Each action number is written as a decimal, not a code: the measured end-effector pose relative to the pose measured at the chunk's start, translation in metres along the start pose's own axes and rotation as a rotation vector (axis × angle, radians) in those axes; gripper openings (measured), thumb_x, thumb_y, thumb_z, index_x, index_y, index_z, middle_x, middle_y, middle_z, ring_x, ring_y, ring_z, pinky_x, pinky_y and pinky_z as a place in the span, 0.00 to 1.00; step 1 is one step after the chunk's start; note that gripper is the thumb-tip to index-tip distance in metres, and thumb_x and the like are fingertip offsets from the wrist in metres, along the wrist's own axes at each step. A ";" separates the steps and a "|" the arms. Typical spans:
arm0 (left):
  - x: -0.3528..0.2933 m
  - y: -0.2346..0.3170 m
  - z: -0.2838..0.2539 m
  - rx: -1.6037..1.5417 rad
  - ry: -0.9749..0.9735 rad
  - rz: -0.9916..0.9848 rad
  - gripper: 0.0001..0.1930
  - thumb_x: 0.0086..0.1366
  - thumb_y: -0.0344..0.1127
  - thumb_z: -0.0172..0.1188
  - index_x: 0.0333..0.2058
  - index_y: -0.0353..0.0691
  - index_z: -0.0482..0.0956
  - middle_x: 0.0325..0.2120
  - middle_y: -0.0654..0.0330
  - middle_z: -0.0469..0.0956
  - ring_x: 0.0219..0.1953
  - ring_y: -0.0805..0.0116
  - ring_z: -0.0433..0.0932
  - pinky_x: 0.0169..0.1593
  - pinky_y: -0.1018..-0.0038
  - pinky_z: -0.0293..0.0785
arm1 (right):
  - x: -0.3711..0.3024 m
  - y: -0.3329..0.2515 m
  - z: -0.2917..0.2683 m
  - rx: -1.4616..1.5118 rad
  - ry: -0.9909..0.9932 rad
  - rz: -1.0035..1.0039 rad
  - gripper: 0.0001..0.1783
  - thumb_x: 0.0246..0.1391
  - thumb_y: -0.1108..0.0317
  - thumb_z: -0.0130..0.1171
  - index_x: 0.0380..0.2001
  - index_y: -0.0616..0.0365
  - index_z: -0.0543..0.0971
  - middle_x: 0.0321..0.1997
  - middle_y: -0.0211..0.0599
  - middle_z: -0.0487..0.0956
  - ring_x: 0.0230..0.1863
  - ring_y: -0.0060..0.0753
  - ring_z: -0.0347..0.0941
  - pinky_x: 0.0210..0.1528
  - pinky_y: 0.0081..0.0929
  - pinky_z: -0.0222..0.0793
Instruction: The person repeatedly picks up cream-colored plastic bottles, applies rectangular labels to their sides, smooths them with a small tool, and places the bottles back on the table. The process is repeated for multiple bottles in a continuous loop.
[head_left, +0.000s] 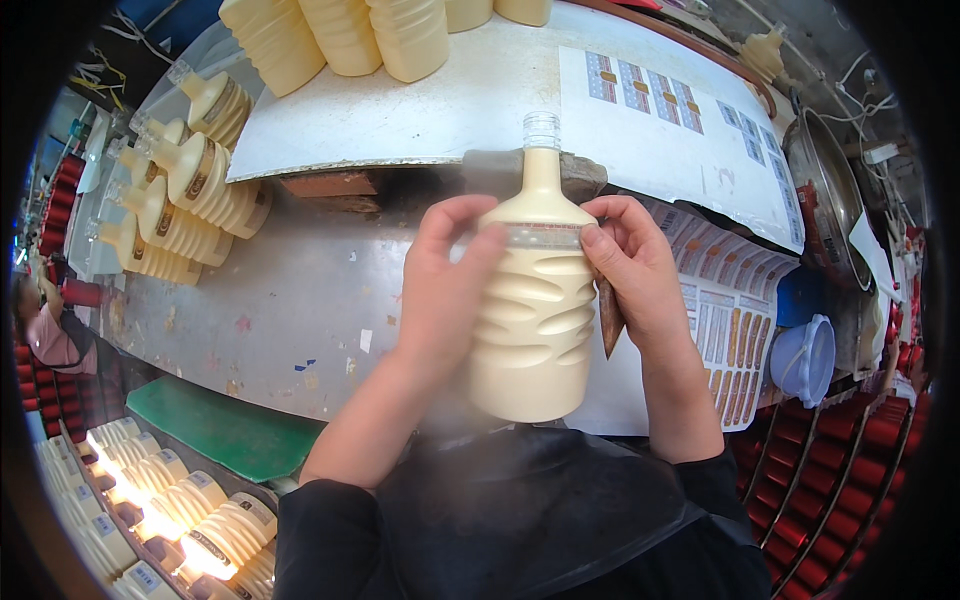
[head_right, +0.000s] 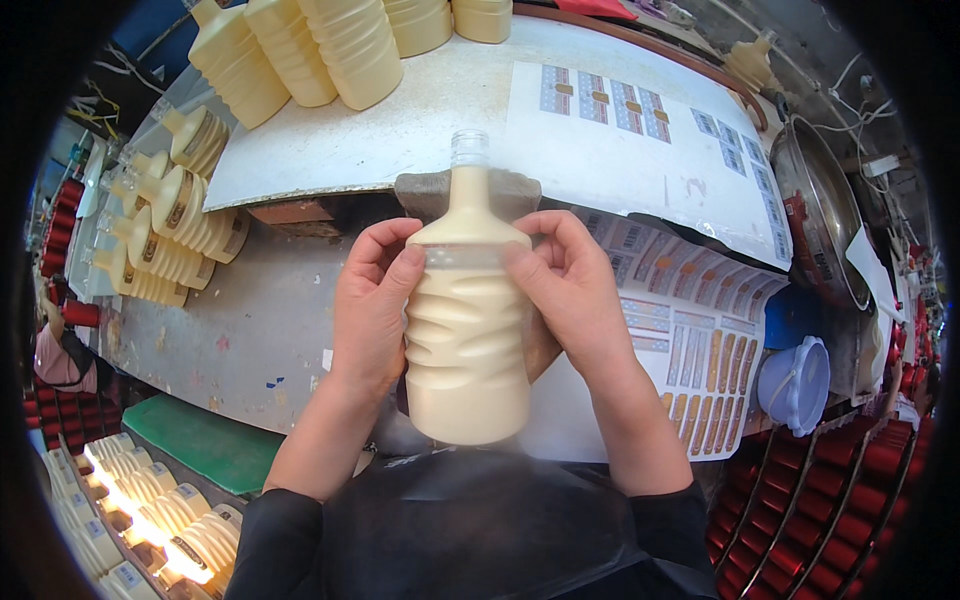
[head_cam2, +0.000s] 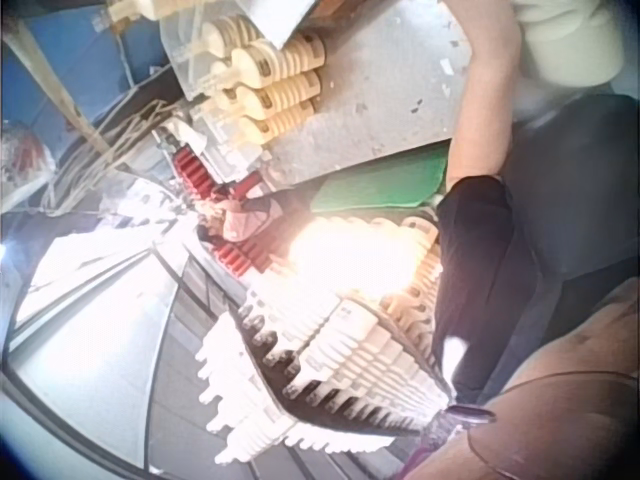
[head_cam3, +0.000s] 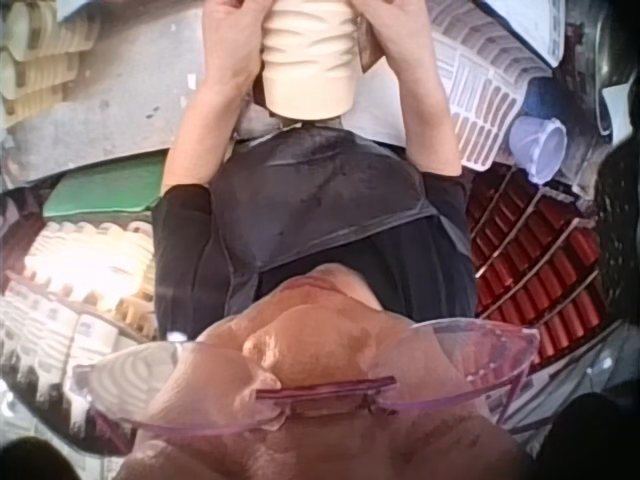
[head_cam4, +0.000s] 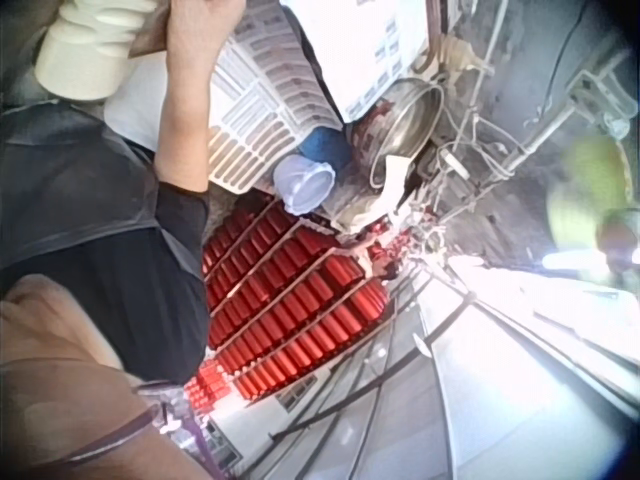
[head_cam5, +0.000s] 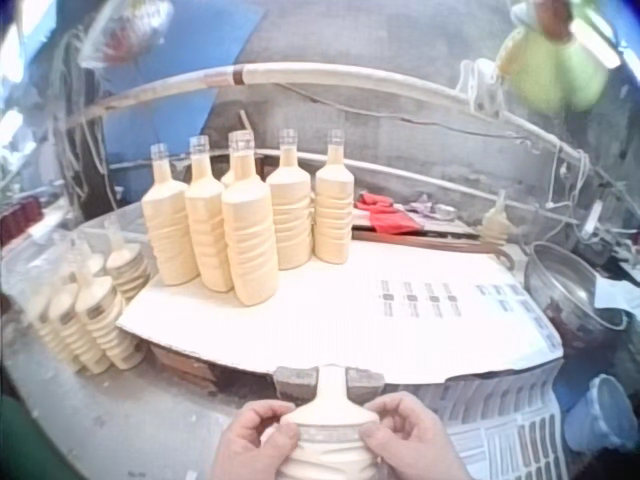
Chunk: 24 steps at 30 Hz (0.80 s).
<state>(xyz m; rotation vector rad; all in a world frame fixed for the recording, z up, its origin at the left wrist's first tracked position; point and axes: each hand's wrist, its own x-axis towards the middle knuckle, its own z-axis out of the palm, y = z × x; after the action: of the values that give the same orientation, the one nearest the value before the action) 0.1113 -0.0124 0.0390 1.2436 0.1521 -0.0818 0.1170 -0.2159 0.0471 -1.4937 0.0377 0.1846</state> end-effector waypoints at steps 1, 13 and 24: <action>0.000 0.000 0.000 -0.010 0.005 -0.008 0.16 0.72 0.35 0.63 0.54 0.37 0.76 0.51 0.58 0.77 0.51 0.73 0.76 0.56 0.73 0.74 | 0.000 0.001 0.000 -0.003 0.003 0.004 0.15 0.68 0.66 0.62 0.52 0.60 0.74 0.36 0.25 0.81 0.35 0.11 0.73 0.39 0.12 0.67; 0.001 -0.003 0.000 -0.003 0.029 0.013 0.16 0.69 0.34 0.65 0.53 0.36 0.77 0.52 0.58 0.76 0.53 0.73 0.74 0.58 0.73 0.73 | 0.002 0.007 -0.001 0.136 -0.004 0.032 0.15 0.69 0.65 0.60 0.53 0.59 0.74 0.42 0.29 0.81 0.41 0.14 0.75 0.47 0.16 0.71; -0.002 -0.001 0.005 -0.001 0.040 0.070 0.17 0.73 0.33 0.61 0.56 0.36 0.72 0.50 0.59 0.74 0.52 0.73 0.73 0.59 0.73 0.72 | 0.001 -0.001 -0.007 0.298 -0.040 0.120 0.19 0.73 0.57 0.56 0.56 0.60 0.74 0.33 0.24 0.77 0.23 0.09 0.65 0.25 0.10 0.59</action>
<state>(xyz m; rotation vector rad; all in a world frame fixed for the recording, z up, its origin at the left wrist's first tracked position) 0.1099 -0.0180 0.0399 1.2488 0.1430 0.0038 0.1192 -0.2227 0.0471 -1.1912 0.1174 0.2926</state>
